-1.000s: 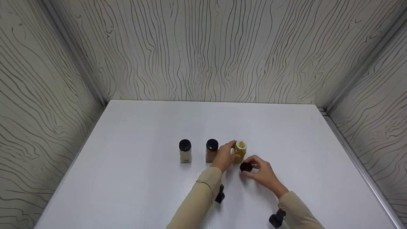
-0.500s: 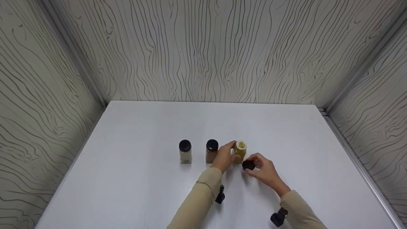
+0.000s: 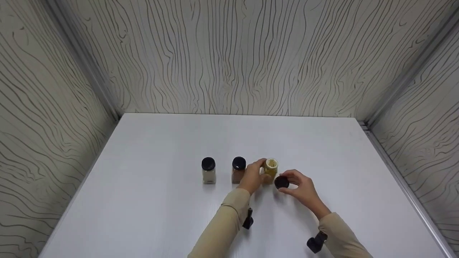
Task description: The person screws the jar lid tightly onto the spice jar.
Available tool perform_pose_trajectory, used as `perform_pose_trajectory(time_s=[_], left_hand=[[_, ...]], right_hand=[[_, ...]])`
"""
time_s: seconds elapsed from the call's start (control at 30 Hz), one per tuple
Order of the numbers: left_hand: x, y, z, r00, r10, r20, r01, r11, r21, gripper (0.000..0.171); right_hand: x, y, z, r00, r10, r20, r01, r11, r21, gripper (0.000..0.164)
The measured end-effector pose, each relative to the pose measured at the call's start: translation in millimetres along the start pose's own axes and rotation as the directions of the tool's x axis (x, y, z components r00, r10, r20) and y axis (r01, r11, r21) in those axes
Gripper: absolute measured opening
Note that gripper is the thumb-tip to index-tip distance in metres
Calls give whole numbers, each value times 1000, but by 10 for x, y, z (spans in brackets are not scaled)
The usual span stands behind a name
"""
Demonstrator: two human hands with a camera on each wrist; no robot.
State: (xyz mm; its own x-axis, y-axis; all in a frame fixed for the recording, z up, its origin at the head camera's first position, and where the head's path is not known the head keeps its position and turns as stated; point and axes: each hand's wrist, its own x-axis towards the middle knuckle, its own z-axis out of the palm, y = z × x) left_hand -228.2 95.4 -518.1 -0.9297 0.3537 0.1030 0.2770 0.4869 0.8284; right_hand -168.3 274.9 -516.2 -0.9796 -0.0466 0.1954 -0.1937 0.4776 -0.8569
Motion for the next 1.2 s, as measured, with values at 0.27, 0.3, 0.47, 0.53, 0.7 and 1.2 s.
perform_pose_trajectory(time_s=[0.27, 0.3, 0.47, 0.53, 0.7, 1.2], left_hand=[[1, 15, -9, 1000, -10, 4, 10, 1000, -3, 49], [0, 17, -12, 1000, -5, 1, 5, 1000, -3, 49], [5, 19, -12, 1000, 6, -7, -6, 1000, -7, 49], [8, 16, -6, 1000, 5, -8, -5, 1000, -3, 49], [8, 17, 0, 1000, 5, -10, -5, 1000, 9, 49], [1, 6, 16, 1000, -11, -24, 11, 1000, 23, 49]], right_hand=[[24, -7, -9, 999, 46, -28, -46, 999, -10, 41], [27, -10, -8, 998, 47, -30, -47, 999, -7, 40], [37, -39, -7, 998, 43, -46, -43, 999, 2, 36], [40, -50, -10, 998, 43, -46, -43, 999, 4, 36], [50, -57, -18, 998, 43, -54, -41, 999, 23, 39], [79, -63, -31, 994, -24, -109, 29, 999, 45, 42]])
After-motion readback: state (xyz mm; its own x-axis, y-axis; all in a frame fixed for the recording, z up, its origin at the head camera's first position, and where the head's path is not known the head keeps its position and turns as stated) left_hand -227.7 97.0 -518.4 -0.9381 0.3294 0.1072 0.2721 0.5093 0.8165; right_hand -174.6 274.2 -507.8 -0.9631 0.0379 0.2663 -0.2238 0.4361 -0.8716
